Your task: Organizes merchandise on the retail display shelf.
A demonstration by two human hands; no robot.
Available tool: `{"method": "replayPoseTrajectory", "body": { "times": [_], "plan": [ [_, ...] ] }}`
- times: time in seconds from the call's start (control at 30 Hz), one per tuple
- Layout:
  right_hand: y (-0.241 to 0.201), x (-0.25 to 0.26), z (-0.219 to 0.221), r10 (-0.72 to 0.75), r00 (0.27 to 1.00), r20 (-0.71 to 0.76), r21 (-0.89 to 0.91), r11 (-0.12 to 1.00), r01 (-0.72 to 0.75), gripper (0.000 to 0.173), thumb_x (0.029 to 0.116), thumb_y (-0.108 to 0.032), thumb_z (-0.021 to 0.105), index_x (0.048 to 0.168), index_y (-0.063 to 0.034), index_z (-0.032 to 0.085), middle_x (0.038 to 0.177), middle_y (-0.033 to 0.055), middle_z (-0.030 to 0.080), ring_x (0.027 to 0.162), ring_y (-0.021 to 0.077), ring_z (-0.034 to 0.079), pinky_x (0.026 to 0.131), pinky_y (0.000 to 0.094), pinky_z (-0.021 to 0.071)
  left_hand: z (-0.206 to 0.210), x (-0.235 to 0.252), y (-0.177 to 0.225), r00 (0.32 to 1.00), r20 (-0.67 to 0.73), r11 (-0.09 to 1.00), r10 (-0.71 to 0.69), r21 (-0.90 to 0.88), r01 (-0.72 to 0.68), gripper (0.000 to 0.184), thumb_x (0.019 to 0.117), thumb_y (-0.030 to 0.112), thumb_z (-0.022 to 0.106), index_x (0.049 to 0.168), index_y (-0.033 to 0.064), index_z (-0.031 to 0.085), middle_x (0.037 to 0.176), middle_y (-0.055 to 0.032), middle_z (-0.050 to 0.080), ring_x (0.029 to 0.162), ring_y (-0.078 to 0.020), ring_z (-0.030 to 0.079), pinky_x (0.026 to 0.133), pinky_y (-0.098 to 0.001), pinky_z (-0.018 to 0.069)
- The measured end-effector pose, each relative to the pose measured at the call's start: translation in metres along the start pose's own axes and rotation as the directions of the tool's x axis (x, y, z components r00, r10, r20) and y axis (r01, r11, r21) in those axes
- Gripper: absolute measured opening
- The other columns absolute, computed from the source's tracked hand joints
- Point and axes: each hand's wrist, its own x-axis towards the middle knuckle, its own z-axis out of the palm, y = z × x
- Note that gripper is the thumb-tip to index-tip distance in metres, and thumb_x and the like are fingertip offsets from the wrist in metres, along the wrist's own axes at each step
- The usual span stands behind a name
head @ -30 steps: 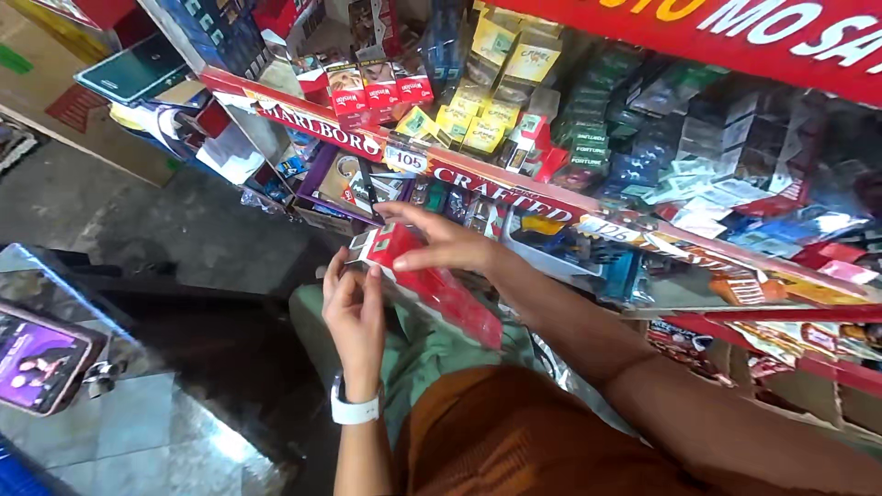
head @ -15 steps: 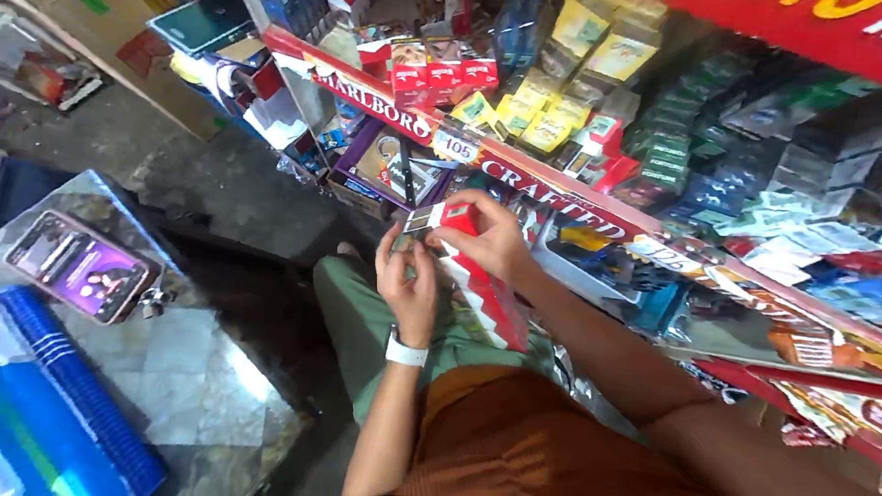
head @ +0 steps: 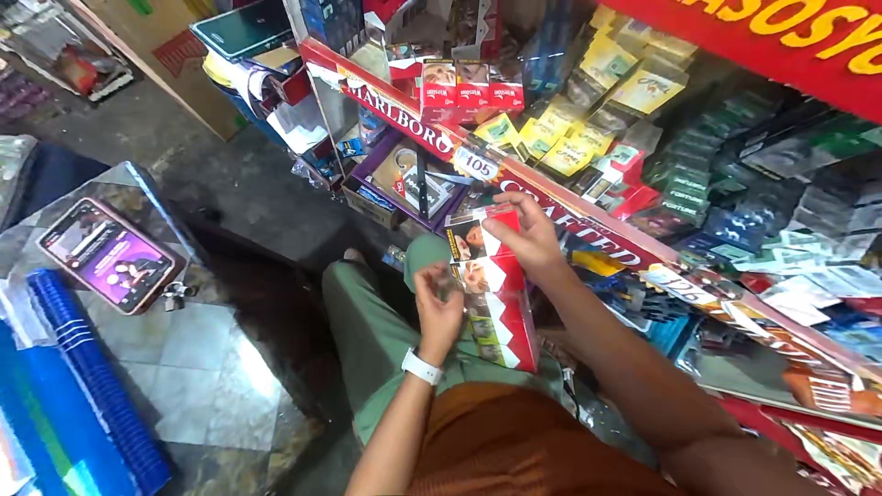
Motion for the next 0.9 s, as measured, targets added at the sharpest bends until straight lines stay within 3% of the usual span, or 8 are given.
{"method": "replayPoseTrajectory", "body": {
  "times": [0.1, 0.2, 0.27, 0.33, 0.5, 0.63, 0.73, 0.9],
  "plan": [
    [-0.003, 0.0, 0.003, 0.002, 0.998, 0.06, 0.054, 0.999, -0.005, 0.05, 0.0864, -0.021, 0.073, 0.132, -0.0079, 0.057, 0.115, 0.0025, 0.066, 0.097, 0.0042, 0.066, 0.083, 0.0254, 0.0579, -0.008, 0.022, 0.011, 0.98, 0.197, 0.994, -0.023, -0.102, 0.043, 0.101, 0.0909, 0.055, 0.066, 0.153, -0.0075, 0.017, 0.151, -0.0196, 0.041, 0.133, -0.0127, 0.049, 0.108, -0.0301, 0.0467],
    [-0.003, 0.002, 0.006, -0.074, 0.996, 0.046, -0.146, 0.986, 0.08, 0.057, 0.0854, -0.031, 0.076, 0.133, -0.0047, 0.06, 0.126, 0.0109, 0.063, 0.109, 0.0138, 0.063, 0.091, 0.0333, 0.0552, 0.012, 0.032, 0.028, 0.957, 0.232, 0.97, -0.175, -0.126, 0.208, 0.098, 0.0822, 0.025, 0.08, 0.151, -0.0077, 0.018, 0.122, -0.0144, 0.06, 0.097, -0.0068, 0.067, 0.085, -0.0259, 0.0592],
    [-0.012, 0.006, 0.002, -0.091, 0.993, 0.081, -0.306, 0.946, 0.111, 0.064, 0.0817, -0.037, 0.078, 0.133, -0.0019, 0.063, 0.128, 0.0175, 0.062, 0.112, 0.0226, 0.062, 0.093, 0.0418, 0.0539, 0.019, 0.033, 0.028, 0.943, 0.253, 0.957, -0.216, -0.136, 0.255, 0.086, 0.0824, 0.014, 0.078, 0.147, -0.0098, 0.025, 0.114, -0.0131, 0.061, 0.093, -0.0069, 0.066, 0.084, -0.0249, 0.0585],
    [-0.029, 0.007, -0.007, 0.046, 0.978, 0.204, -0.296, 0.955, 0.017, 0.071, 0.0804, -0.037, 0.079, 0.138, -0.0011, 0.056, 0.125, 0.0155, 0.064, 0.109, 0.018, 0.063, 0.093, 0.0369, 0.0539, 0.023, 0.027, 0.026, 0.926, 0.288, 0.944, -0.245, -0.146, 0.296, 0.072, 0.0809, 0.011, 0.078, 0.137, -0.0089, 0.036, 0.104, -0.0086, 0.063, 0.088, -0.0057, 0.066, 0.08, -0.0241, 0.0583],
    [-0.045, 0.024, -0.028, 0.357, 0.777, 0.518, -0.175, 0.934, -0.312, 0.07, 0.0774, -0.031, 0.076, 0.137, -0.0052, 0.05, 0.113, 0.0057, 0.063, 0.09, 0.0094, 0.066, 0.078, 0.0291, 0.0585, 0.028, 0.015, 0.024, 0.886, 0.319, 0.906, -0.337, -0.145, 0.397, 0.061, 0.0793, 0.003, 0.077, 0.129, -0.0087, 0.044, 0.094, -0.0049, 0.068, 0.08, -0.0049, 0.069, 0.077, -0.0242, 0.0597],
    [-0.079, 0.026, -0.021, 0.229, 0.697, 0.679, -0.348, 0.937, 0.031, 0.065, 0.0826, -0.029, 0.081, 0.135, -0.0052, 0.051, 0.111, 0.0082, 0.068, 0.094, 0.0109, 0.068, 0.084, 0.0311, 0.0582, 0.027, 0.017, 0.025, 0.879, 0.307, 0.911, -0.364, -0.082, 0.405, 0.036, 0.0837, 0.003, 0.076, 0.115, -0.0055, 0.061, 0.089, -0.0007, 0.07, 0.078, -0.0011, 0.067, 0.075, -0.0215, 0.0575],
    [-0.112, 0.054, 0.012, -0.013, 0.832, 0.555, -0.366, 0.894, 0.258, 0.062, 0.089, -0.03, 0.077, 0.139, -0.0028, 0.05, 0.114, 0.0154, 0.068, 0.099, 0.0187, 0.068, 0.087, 0.0394, 0.0581, 0.029, 0.027, 0.017, 0.878, 0.372, 0.91, -0.302, -0.163, 0.382, 0.067, 0.0807, 0.005, 0.077, 0.136, -0.0067, 0.042, 0.106, -0.0082, 0.066, 0.089, -0.0057, 0.067, 0.081, -0.0246, 0.0582],
    [-0.138, 0.208, 0.077, -0.263, 0.912, 0.316, -0.528, 0.75, 0.399, 0.073, 0.0849, -0.017, 0.084, 0.144, 0.003, 0.045, 0.136, 0.031, 0.055, 0.121, 0.0452, 0.059, 0.101, 0.0598, 0.0482, 0.021, 0.031, 0.011, 0.877, 0.422, 0.915, -0.228, -0.214, 0.341, 0.072, 0.0797, 0.002, 0.076, 0.14, -0.0081, 0.038, 0.111, -0.0126, 0.066, 0.093, -0.0084, 0.068, 0.084, -0.027, 0.0585]
  ]
}}
